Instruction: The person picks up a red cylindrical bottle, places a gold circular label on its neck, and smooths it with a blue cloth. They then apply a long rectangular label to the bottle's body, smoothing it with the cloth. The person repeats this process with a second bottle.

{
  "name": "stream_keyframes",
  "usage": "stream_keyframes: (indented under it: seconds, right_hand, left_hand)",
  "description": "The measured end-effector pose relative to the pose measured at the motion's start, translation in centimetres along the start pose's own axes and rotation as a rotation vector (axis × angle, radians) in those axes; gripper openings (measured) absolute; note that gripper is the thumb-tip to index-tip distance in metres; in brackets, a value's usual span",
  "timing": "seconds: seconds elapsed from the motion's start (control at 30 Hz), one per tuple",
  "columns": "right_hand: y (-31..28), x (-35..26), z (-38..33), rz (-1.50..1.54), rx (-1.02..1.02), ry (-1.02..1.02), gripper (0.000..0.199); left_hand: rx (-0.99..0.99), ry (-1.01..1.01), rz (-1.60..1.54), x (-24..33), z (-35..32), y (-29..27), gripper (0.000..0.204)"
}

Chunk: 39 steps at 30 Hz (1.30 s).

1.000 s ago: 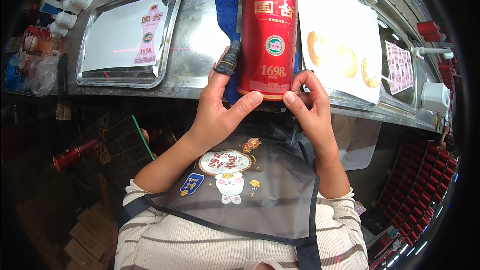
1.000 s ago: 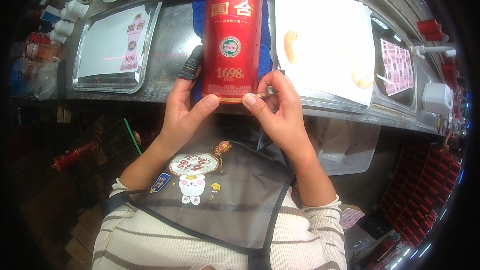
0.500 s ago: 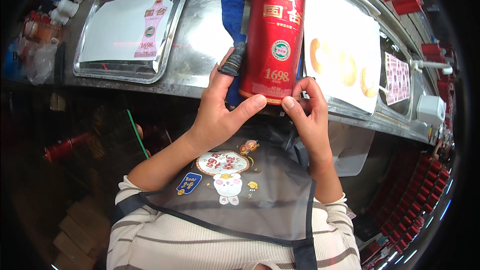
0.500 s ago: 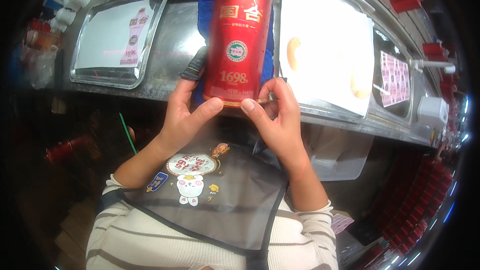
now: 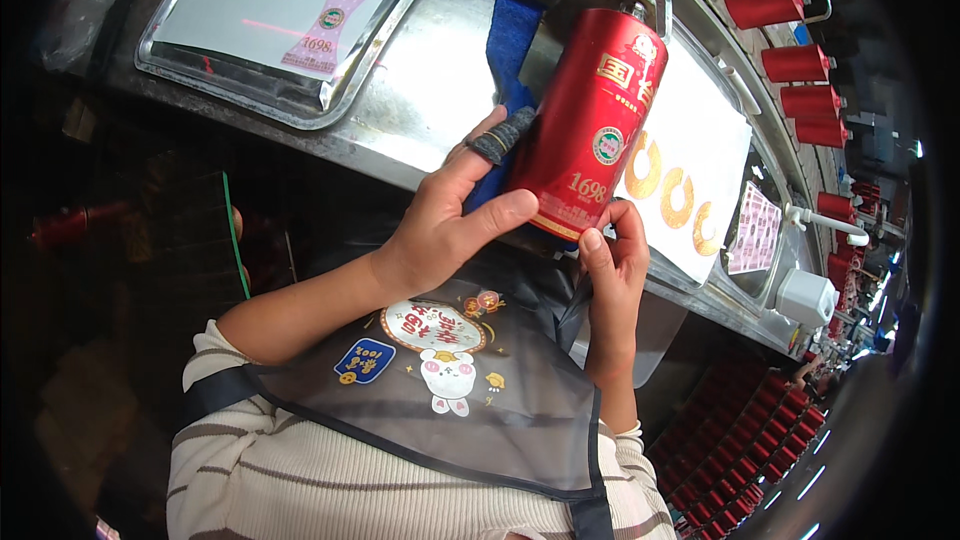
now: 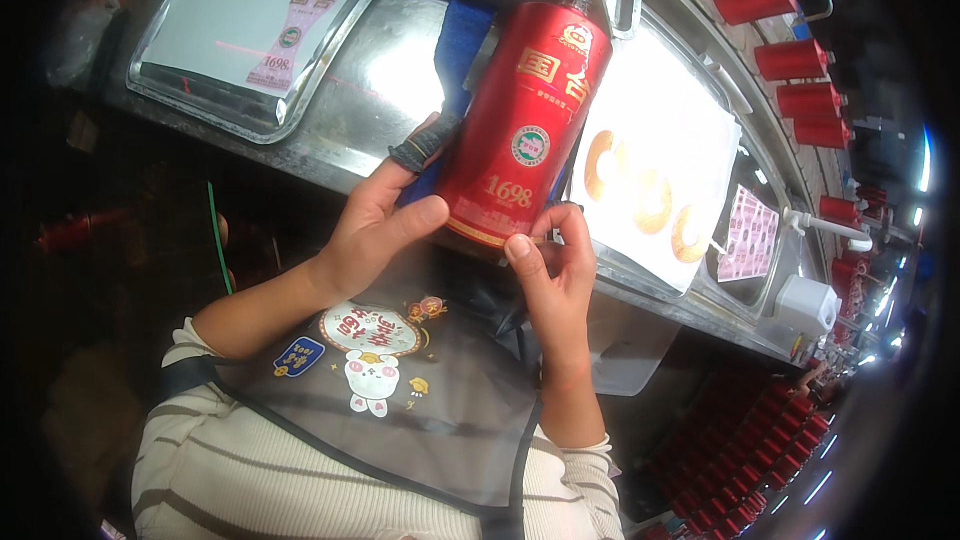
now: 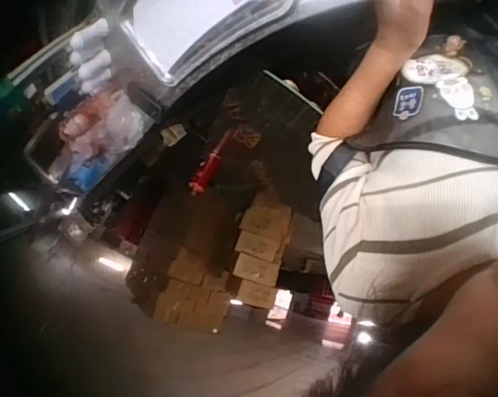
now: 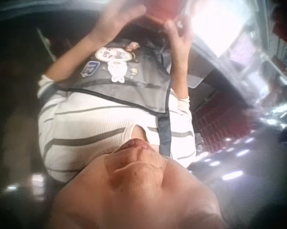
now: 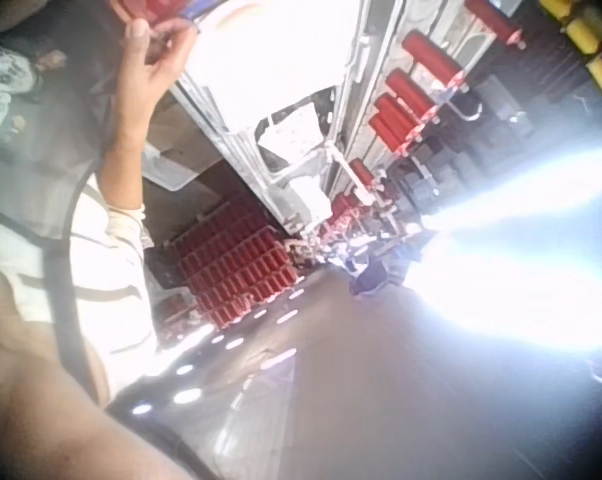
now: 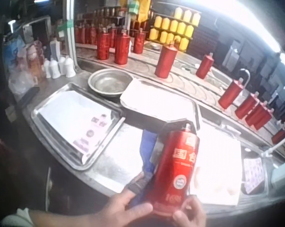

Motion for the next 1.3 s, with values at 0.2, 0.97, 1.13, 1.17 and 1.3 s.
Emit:
stream_keyframes:
  seconds: [0.2, 0.97, 1.13, 1.17, 1.3]
  right_hand:
    - [-0.3, 0.1, 0.1, 0.000, -0.016, -0.001, 0.029]
    - [-0.7, 0.5, 0.3, -0.054, 0.012, -0.049, 0.028]
    - [-0.5, 0.2, 0.0, -0.024, 0.013, -0.029, 0.027]
    - [-0.7, 0.3, 0.1, -0.032, 0.014, -0.035, 0.027]
    - [-0.9, 0.5, 0.3, -0.032, 0.013, -0.050, 0.027]
  left_hand:
    - [-0.001, 0.097, 0.131, 0.1, 0.2, 0.0, 0.061]
    - [0.084, 0.387, 0.215, 2.6, -2.0, -1.6, 0.044]
    - [0.033, 0.623, 0.791, 4.3, -5.2, -0.1, 0.036]
    - [0.037, 0.621, 0.786, 4.3, -5.2, -0.2, 0.034]
    - [0.065, 0.563, 0.755, 2.9, -5.2, -0.8, 0.038]
Point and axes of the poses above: each hand's wrist, its own z-axis towards the middle knuckle, its own y-axis out of the palm, x = y × z, the point moved 8 cm from there along z, towards the middle knuckle, and after that the axes turned 13 degrees about x, right-handed, at the moved point
